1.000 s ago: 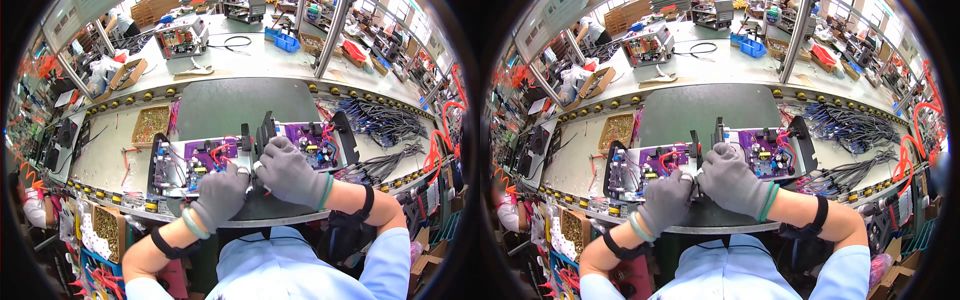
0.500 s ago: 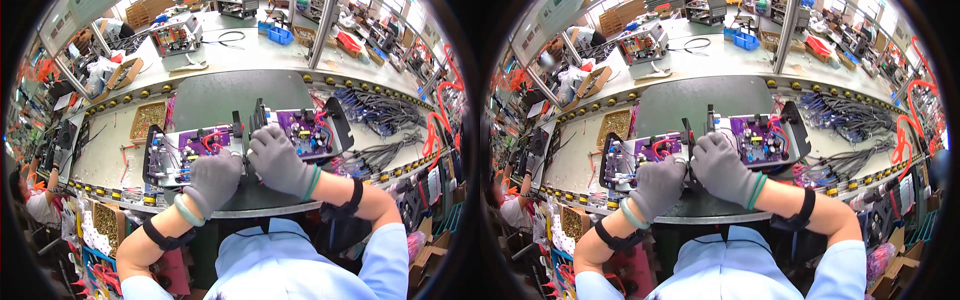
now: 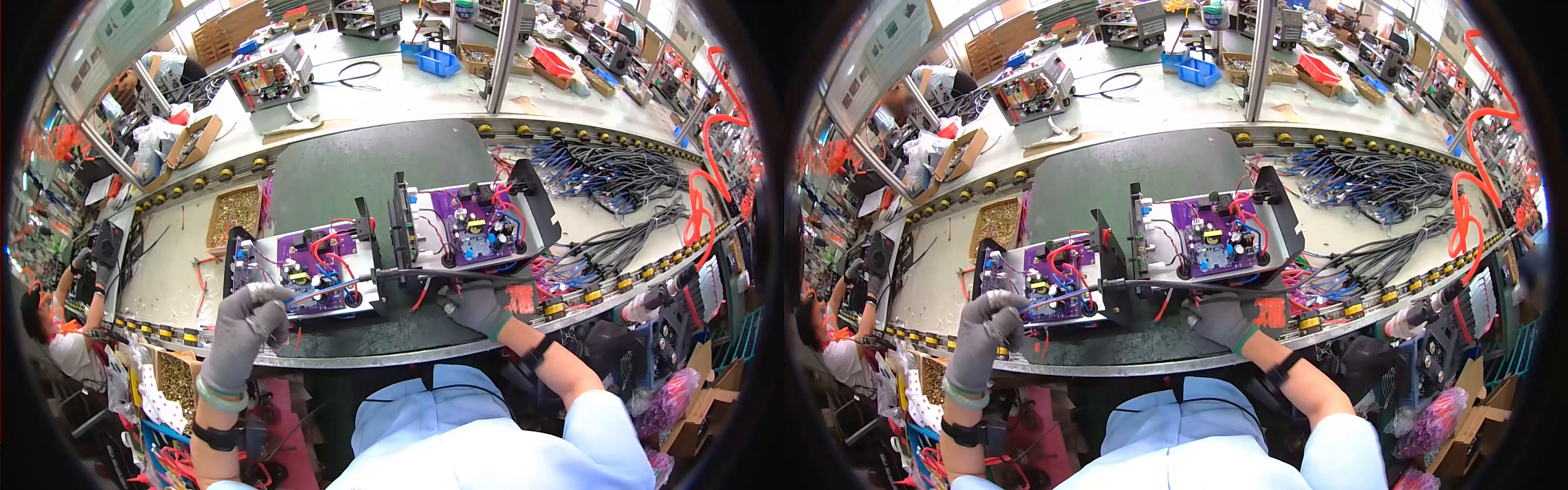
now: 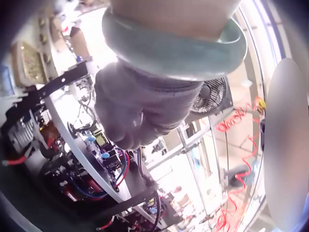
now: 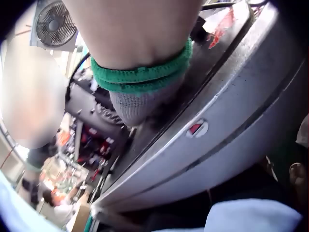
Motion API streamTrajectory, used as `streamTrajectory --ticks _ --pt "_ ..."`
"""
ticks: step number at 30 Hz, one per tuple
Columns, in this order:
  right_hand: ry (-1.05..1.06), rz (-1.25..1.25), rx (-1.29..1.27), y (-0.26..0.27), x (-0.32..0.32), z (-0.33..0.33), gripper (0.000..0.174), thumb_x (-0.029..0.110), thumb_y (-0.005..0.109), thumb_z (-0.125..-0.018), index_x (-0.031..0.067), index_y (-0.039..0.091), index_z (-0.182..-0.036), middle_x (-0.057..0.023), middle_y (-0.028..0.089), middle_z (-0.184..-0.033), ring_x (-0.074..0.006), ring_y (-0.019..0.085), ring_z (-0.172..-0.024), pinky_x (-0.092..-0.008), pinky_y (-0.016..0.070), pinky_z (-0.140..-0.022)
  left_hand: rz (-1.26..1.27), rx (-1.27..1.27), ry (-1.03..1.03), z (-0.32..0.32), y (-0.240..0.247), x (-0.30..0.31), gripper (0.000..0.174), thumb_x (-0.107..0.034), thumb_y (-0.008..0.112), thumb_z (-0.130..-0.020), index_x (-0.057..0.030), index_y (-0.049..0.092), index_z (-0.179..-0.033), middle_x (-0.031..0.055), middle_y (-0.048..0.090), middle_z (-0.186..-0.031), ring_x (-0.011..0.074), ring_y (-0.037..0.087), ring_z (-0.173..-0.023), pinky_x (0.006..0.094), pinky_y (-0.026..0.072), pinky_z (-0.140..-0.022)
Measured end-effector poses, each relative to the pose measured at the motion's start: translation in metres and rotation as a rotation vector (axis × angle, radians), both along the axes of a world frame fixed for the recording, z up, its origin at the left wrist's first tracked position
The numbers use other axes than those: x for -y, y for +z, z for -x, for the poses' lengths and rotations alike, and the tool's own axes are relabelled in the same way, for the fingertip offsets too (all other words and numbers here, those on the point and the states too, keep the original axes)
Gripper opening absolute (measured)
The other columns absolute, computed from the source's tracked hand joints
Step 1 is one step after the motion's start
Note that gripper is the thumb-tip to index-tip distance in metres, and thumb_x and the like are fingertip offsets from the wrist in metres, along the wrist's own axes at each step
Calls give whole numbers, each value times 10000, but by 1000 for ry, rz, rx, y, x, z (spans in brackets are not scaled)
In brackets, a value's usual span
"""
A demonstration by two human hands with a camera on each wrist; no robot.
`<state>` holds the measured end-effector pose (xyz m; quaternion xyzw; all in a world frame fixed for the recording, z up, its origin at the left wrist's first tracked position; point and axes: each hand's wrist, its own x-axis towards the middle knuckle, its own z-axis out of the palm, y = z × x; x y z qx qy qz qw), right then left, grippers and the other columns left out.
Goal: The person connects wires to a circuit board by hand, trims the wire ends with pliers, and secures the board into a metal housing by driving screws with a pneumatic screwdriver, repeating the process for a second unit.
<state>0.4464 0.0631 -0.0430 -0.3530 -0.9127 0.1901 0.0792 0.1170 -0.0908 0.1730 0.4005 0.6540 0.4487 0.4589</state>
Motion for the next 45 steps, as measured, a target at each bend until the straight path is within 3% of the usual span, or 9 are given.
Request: streamTrajectory --ticks 10,13,19,23,27,31,33,36,45 --pt "-28 -22 71 32 -33 23 171 230 611 -853 155 719 -961 -124 701 -863 -349 677 -835 -497 522 -764 -350 262 88 -27 -7 -53 173 -94 631 -944 -26 660 -1100 11 645 -872 73 550 -683 226 463 -633" --pt "657 162 162 121 6 15 166 213 609 -813 179 691 -954 -133 678 -834 -362 681 -806 -481 535 -738 -368 136 6 -28 -7 -65 94 -98 654 -957 -24 690 -1001 5 688 -915 52 585 -756 205 472 -653" --pt "128 -266 -820 228 -13 70 491 64 699 -722 107 649 -1208 -124 675 -902 -308 685 -790 -425 554 -698 -429 -147 -67 -61 11 -79 71 -61 681 -931 -22 696 -989 -39 656 -825 16 544 -727 198 455 -624" --pt "204 -467 -696 215 -19 108 547 54 666 -747 91 593 -1287 -113 662 -1137 -313 654 -1025 -459 528 -814 -491 -195 -75 -64 10 -80 54 -50 690 -919 -8 687 -952 -48 646 -796 10 527 -708 196 441 -605" --pt "179 -467 -627 209 -20 111 370 93 683 -740 84 654 -1109 -90 667 -1027 -287 650 -963 -436 514 -786 -567 -249 -57 -57 -2 -81 79 -59 695 -918 -2 673 -968 30 674 -769 44 562 -670 231 470 -600" --pt "182 -618 -551 218 -31 109 91 127 702 -732 95 653 -802 -66 651 -843 -262 639 -810 -419 497 -748 -804 -1254 -46 -46 14 -89 121 -77 734 -880 13 667 -924 68 676 -758 58 569 -671 262 481 -585" --pt "159 -590 -549 210 -30 111 95 129 703 -726 97 658 -803 -62 649 -826 -263 640 -803 -423 495 -748 -799 -1228 -60 -43 6 -95 140 -99 747 -875 16 671 -899 62 680 -737 55 583 -668 261 485 -578" --pt "121 -539 -581 191 -31 113 107 133 711 -746 92 680 -841 -70 651 -802 -279 638 -788 -420 490 -739 -432 -343 -183 -37 -10 -105 203 -178 699 -911 11 677 -841 110 639 -657 107 590 -597 281 480 -553" --pt "146 -459 -492 168 -35 119 92 113 693 -696 108 689 -788 -51 645 -791 -258 640 -823 -410 444 -914 -181 -834 -445 -19 25 -119 176 -276 673 -869 -110 730 -857 121 693 -764 329 688 -742 428 528 -711"
